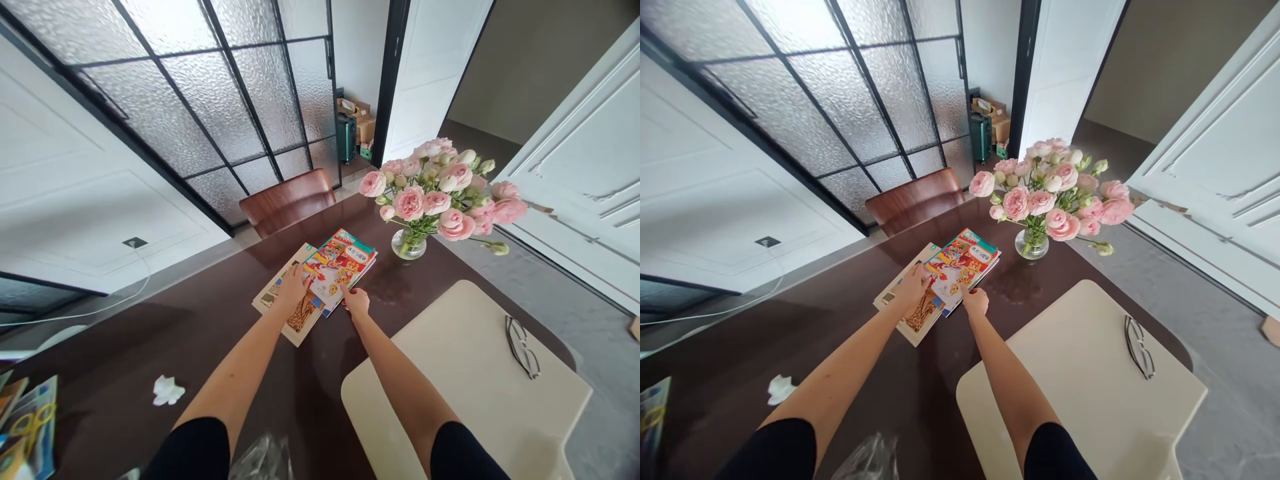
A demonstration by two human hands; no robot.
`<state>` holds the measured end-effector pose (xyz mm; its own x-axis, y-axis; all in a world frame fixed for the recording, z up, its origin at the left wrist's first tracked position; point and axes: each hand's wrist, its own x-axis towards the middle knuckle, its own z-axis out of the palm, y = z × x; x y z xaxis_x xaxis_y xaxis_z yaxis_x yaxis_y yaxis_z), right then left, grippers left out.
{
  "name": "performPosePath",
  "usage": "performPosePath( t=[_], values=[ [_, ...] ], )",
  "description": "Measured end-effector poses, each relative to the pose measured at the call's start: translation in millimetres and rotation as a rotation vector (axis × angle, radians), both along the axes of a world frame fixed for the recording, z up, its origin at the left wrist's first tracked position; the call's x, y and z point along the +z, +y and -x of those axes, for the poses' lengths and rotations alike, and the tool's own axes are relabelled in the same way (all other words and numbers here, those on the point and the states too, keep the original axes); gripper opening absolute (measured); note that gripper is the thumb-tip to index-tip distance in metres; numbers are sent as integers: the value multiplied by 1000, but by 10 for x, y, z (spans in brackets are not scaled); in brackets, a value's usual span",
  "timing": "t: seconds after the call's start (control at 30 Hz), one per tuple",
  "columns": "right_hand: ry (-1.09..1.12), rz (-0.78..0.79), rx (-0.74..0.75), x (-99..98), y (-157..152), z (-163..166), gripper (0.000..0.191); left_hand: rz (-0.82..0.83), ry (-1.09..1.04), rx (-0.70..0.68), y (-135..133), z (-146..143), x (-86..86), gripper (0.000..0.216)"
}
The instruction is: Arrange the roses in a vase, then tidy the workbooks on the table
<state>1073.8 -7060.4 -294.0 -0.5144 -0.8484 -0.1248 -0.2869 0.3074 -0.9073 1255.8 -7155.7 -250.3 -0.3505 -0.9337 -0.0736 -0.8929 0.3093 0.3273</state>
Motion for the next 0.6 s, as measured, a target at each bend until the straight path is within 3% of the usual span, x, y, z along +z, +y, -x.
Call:
performPosePath(
  t=[0.1, 0.2, 0.33, 0.47, 0.6],
  values=[
    [-134, -88, -81, -124, -75, 46, 29, -13, -87, 43, -129, 145, -99, 53],
    [-278, -145, -121, -175, -40, 65, 21, 15, -135, 78, -92, 167, -94, 65],
    [-452, -151, -106, -55, 145, 104, 15, -63, -165, 163, 95, 105, -49, 84],
    [-539, -100, -157, 211, 625, 342, 33, -56, -81, 96, 296, 1, -120, 64],
    [-669, -102, -251, 337, 1487, 745, 43, 39, -35, 107, 276, -69, -192, 53]
  ],
)
